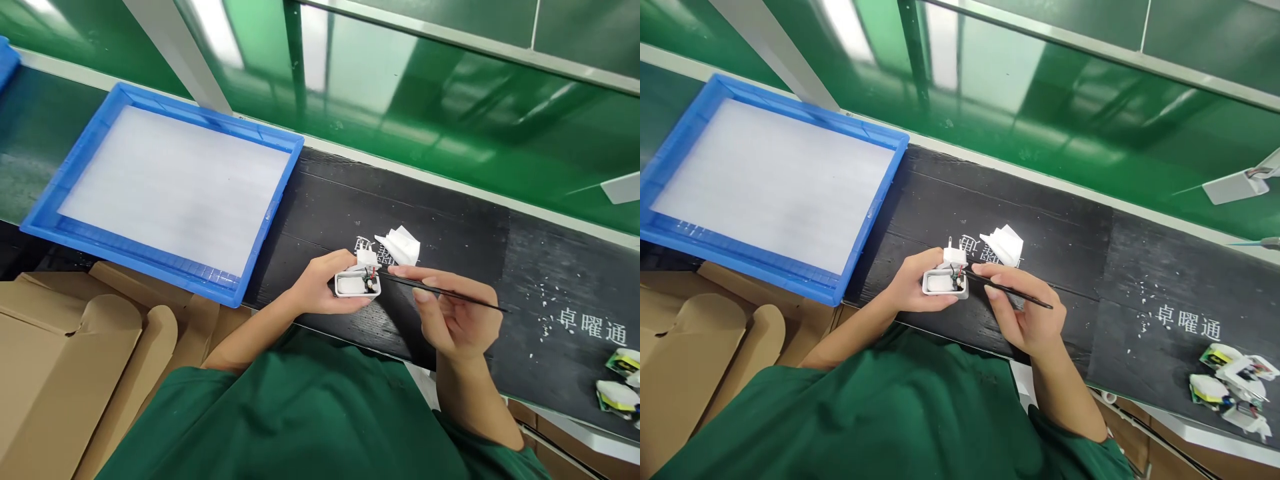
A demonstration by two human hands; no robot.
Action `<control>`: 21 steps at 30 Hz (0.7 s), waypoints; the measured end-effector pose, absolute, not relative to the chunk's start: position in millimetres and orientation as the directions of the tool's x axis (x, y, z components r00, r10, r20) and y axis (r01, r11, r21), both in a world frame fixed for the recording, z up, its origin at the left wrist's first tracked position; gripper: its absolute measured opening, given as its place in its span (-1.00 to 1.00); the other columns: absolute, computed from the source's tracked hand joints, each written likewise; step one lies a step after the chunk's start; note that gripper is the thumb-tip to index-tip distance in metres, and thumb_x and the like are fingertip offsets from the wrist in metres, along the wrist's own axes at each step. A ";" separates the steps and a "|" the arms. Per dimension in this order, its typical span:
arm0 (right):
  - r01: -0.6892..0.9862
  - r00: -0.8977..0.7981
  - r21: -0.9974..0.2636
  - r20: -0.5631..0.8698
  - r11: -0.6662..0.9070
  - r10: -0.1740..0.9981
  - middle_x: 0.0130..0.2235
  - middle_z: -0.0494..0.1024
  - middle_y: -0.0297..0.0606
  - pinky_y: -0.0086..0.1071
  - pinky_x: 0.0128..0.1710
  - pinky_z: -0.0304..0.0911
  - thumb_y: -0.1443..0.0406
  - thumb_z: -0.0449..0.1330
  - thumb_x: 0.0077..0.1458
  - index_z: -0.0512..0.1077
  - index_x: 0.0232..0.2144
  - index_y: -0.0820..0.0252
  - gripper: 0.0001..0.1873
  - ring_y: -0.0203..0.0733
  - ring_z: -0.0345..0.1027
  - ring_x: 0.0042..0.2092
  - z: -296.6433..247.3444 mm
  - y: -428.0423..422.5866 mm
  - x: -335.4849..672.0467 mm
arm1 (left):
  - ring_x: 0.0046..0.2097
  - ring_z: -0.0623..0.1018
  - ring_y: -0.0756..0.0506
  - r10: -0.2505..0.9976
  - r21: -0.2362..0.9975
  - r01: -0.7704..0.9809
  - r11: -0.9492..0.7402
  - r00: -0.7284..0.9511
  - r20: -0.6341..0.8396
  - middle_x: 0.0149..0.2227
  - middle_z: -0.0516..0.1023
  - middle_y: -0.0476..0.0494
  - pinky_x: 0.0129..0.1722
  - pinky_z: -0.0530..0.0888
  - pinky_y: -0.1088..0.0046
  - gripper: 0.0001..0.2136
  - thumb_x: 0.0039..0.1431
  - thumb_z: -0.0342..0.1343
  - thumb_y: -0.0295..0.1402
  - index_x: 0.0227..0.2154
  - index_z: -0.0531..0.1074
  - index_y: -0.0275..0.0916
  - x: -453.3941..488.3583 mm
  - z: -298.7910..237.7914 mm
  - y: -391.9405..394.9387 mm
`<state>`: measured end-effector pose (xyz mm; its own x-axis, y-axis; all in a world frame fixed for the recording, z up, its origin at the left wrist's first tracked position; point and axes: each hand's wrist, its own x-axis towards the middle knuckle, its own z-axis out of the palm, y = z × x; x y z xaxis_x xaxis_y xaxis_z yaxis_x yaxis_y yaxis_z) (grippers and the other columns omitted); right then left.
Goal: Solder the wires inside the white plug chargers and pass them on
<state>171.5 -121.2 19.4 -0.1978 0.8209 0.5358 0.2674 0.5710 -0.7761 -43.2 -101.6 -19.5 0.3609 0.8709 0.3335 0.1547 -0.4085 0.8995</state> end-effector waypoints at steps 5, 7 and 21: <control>0.223 -0.177 -0.773 0.568 0.594 0.804 -0.02 0.65 -0.27 -0.13 -0.20 0.64 0.58 0.22 0.05 0.38 0.09 -0.05 -0.39 -0.08 0.63 -0.12 17.1 -123.8 168.7 | -0.42 0.43 -0.03 0.882 0.908 0.162 -0.386 0.355 0.311 -0.44 0.47 -0.06 -0.40 0.38 0.43 -0.70 0.06 0.26 -0.08 -0.36 0.43 -0.23 -43.5 -20.9 -101.4; 0.223 -0.170 -0.773 0.568 0.593 0.805 -0.01 0.65 -0.27 -0.11 -0.18 0.63 0.59 0.22 0.05 0.39 0.09 -0.03 -0.38 -0.07 0.62 -0.11 16.6 -124.2 167.1 | -0.42 0.43 -0.03 0.881 0.908 0.157 -0.389 0.351 0.317 -0.45 0.47 -0.05 -0.40 0.38 0.43 -0.69 0.07 0.25 -0.07 -0.39 0.42 -0.23 -43.7 -21.0 -101.3; 0.357 -0.085 -0.794 0.497 0.492 0.863 -0.15 0.68 -0.30 -0.20 -0.25 0.58 0.45 0.24 0.13 0.37 -0.02 0.00 -0.61 -0.10 0.63 -0.15 21.3 -126.8 162.4 | -0.37 0.47 -0.06 0.864 0.896 0.133 -0.424 0.356 0.356 -0.43 0.47 -0.06 -0.35 0.40 0.41 -0.70 0.07 0.28 -0.09 -0.36 0.43 -0.22 -44.1 -23.7 -101.3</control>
<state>162.4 -126.8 21.3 -0.0849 0.8633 0.4975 0.3568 0.4925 -0.7938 -44.1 -101.3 -23.7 0.3561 0.8641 0.3558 0.1333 -0.4238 0.8959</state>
